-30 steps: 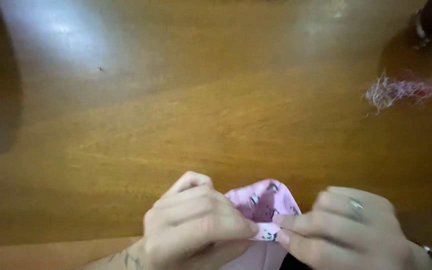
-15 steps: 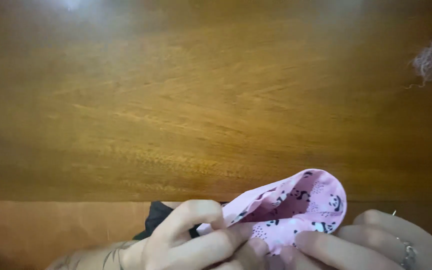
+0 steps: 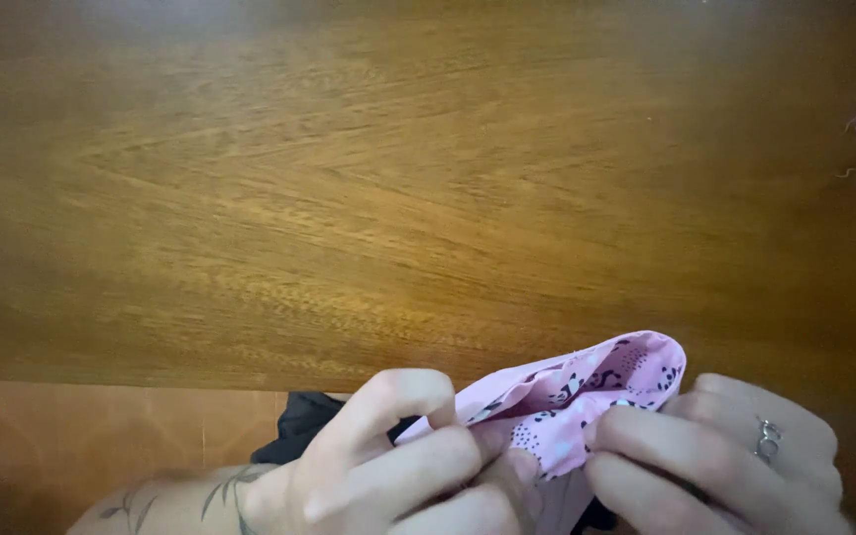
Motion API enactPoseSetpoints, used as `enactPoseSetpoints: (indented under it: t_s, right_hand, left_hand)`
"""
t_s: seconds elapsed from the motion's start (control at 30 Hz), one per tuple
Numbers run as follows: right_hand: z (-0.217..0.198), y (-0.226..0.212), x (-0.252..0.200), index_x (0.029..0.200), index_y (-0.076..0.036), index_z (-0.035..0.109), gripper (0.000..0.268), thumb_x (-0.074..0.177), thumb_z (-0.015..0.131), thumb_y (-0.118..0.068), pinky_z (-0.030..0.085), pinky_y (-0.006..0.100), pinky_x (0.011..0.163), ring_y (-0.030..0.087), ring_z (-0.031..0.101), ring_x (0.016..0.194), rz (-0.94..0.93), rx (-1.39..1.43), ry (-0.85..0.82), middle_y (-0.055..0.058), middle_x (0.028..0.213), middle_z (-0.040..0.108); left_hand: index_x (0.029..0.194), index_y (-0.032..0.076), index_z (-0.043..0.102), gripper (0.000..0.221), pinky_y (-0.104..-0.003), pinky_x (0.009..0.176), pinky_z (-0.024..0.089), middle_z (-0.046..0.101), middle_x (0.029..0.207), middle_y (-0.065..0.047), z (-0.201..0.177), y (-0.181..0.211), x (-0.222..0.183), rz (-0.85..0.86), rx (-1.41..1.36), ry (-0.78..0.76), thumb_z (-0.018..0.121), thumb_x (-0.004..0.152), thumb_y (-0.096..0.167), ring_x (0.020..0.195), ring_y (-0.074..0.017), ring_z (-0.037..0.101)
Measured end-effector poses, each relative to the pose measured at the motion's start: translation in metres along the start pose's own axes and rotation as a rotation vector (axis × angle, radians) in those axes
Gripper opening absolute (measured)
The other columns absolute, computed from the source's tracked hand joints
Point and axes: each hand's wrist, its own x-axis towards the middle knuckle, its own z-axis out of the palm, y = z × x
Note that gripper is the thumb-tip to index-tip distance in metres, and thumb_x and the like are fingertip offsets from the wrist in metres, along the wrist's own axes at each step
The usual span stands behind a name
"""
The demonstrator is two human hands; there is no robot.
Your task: Using a seam ripper to carefully remove stitches from a pink fabric pouch on a wooden table.
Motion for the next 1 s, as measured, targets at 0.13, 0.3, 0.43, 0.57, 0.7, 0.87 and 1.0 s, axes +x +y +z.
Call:
enactPoseSetpoints:
  t_s: [0.13, 0.3, 0.43, 0.57, 0.7, 0.87, 1.0]
  right_hand:
    - [0.0, 0.005, -0.005, 0.071, -0.012, 0.069, 0.02, 0.079, 0.059, 0.004, 0.033, 0.028, 0.044, 0.012, 0.042, 0.044, 0.0, 0.019, 0.009, -0.001, 0.073, 0.066]
    - [-0.002, -0.004, -0.001, 0.069, -0.013, 0.063, 0.019, 0.083, 0.052, -0.007, 0.044, 0.029, 0.053, 0.015, 0.053, 0.051, 0.091, 0.019, 0.024, -0.001, 0.071, 0.066]
    - [-0.003, 0.005, 0.003, 0.065, -0.011, 0.063, 0.023, 0.084, 0.052, -0.014, 0.05, 0.03, 0.053, 0.018, 0.056, 0.051, 0.043, 0.102, -0.044, 0.003, 0.068, 0.063]
    - [-0.004, -0.002, 0.003, 0.066, -0.009, 0.058, 0.024, 0.085, 0.047, -0.019, 0.054, 0.03, 0.054, 0.018, 0.055, 0.048, 0.17, 0.232, 0.024, 0.008, 0.07, 0.066]
    - [-0.019, -0.007, 0.008, 0.089, -0.017, 0.076, 0.021, 0.083, 0.058, -0.028, 0.053, 0.024, 0.067, 0.008, 0.071, 0.07, 0.276, 0.095, -0.147, -0.004, 0.088, 0.074]
    - [-0.033, 0.021, 0.002, 0.098, -0.022, 0.079, 0.031, 0.093, 0.049, -0.024, 0.058, 0.025, 0.076, 0.009, 0.078, 0.084, 0.184, 0.213, -0.365, -0.006, 0.104, 0.075]
    - [-0.035, 0.022, 0.017, 0.077, -0.022, 0.074, 0.019, 0.086, 0.058, -0.024, 0.057, 0.017, 0.062, 0.004, 0.077, 0.065, 0.238, 0.336, -0.295, -0.007, 0.085, 0.079]
  left_hand:
    - [0.085, 0.008, 0.064, 0.022, -0.022, 0.075, 0.046, 0.058, 0.084, 0.004, -0.002, -0.003, 0.004, 0.0, 0.014, 0.025, 0.065, 0.105, -0.001, 0.063, -0.006, 0.05]
    - [0.087, 0.005, 0.064, 0.019, -0.02, 0.073, 0.047, 0.054, 0.083, 0.003, -0.004, -0.003, 0.007, -0.02, 0.011, 0.016, 0.064, 0.105, -0.001, 0.066, -0.0068, 0.05]
    - [0.088, 0.006, 0.064, 0.02, -0.022, 0.075, 0.048, 0.056, 0.083, 0.003, -0.006, -0.003, 0.012, -0.037, -0.014, 0.016, 0.059, 0.104, -0.005, 0.07, -0.0083, 0.055]
    - [0.088, 0.005, 0.065, 0.018, -0.022, 0.075, 0.048, 0.051, 0.08, 0.003, -0.005, -0.003, 0.011, -0.04, -0.018, 0.014, 0.059, 0.104, -0.002, 0.067, -0.0074, 0.052]
    - [0.085, 0.01, 0.063, 0.02, -0.021, 0.077, 0.048, 0.053, 0.08, 0.005, -0.005, -0.005, 0.014, -0.032, 0.041, 0.054, 0.06, 0.103, 0.003, 0.069, -0.0057, 0.057]
    - [0.085, 0.016, 0.059, 0.024, -0.023, 0.081, 0.044, 0.047, 0.079, 0.008, -0.005, -0.005, 0.015, -0.027, 0.066, 0.005, 0.052, 0.106, 0.007, 0.066, -0.0042, 0.05]
    - [0.08, 0.015, 0.053, 0.025, -0.026, 0.077, 0.039, 0.053, 0.079, 0.005, -0.006, -0.006, 0.022, -0.034, -0.026, 0.026, 0.054, 0.103, 0.004, 0.068, -0.0064, 0.055]
